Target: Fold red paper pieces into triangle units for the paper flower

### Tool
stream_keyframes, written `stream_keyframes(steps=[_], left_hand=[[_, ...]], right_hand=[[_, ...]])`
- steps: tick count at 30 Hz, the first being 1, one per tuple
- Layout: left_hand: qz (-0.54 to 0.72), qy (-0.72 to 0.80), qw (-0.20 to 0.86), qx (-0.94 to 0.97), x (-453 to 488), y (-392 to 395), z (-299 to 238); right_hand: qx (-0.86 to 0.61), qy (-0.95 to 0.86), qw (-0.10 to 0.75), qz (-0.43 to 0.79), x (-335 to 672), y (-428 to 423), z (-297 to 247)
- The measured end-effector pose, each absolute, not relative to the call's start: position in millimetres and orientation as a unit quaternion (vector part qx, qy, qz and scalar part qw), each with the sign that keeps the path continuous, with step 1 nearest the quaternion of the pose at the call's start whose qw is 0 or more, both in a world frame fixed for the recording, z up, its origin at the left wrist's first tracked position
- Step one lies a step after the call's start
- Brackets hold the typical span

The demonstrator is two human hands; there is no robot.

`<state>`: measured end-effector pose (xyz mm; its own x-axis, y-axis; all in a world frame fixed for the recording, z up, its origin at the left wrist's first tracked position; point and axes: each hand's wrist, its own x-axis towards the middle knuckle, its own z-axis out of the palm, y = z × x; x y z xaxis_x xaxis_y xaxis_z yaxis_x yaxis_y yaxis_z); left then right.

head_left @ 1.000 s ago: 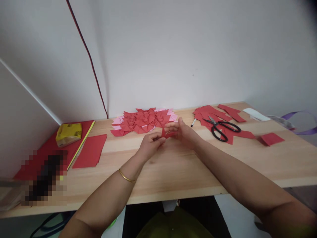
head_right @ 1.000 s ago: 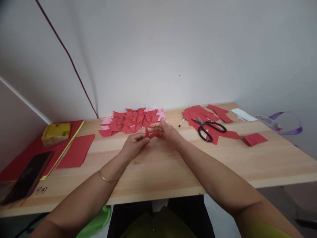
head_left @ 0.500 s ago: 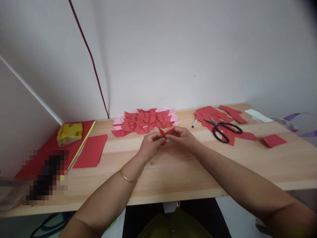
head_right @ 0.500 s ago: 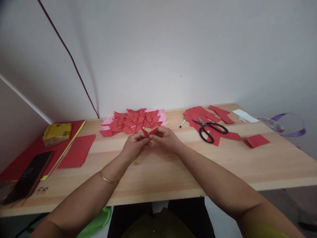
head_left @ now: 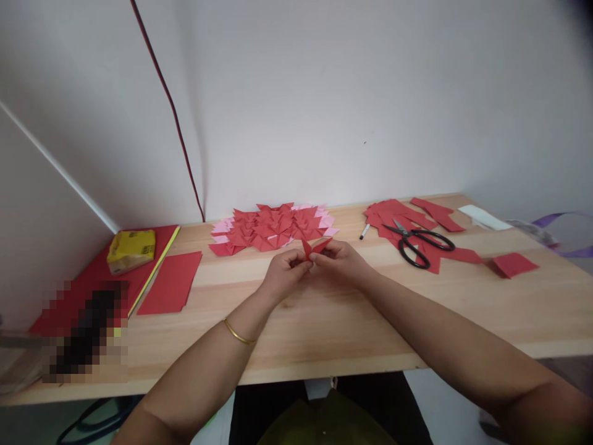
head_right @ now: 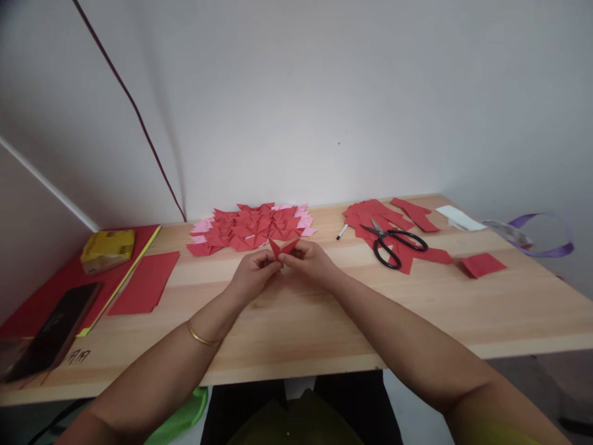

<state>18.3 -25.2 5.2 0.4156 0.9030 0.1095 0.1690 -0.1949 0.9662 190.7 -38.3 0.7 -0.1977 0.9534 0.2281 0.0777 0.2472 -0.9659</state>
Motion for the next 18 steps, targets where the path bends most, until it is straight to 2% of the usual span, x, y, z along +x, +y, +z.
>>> stream_keyframes(steps=[8, 15, 18], left_hand=[[0.37, 0.393, 0.435, 0.721, 16.8, -25.0, 11.9], [0.363, 0.388, 0.534, 0.657, 18.4, -24.3, 4.5], [0.377, 0.394, 0.524, 0.654, 17.2, -23.4, 4.1]], right_hand=[[-0.404, -0.615, 0.484, 0.473, 189.1, -39.1, -0.9], [-0.41, -0.606, 0.49, 0.474, 190.2, -38.9, 1.4], [-0.408, -0.613, 0.491, 0.466, 189.3, -38.8, 1.0]])
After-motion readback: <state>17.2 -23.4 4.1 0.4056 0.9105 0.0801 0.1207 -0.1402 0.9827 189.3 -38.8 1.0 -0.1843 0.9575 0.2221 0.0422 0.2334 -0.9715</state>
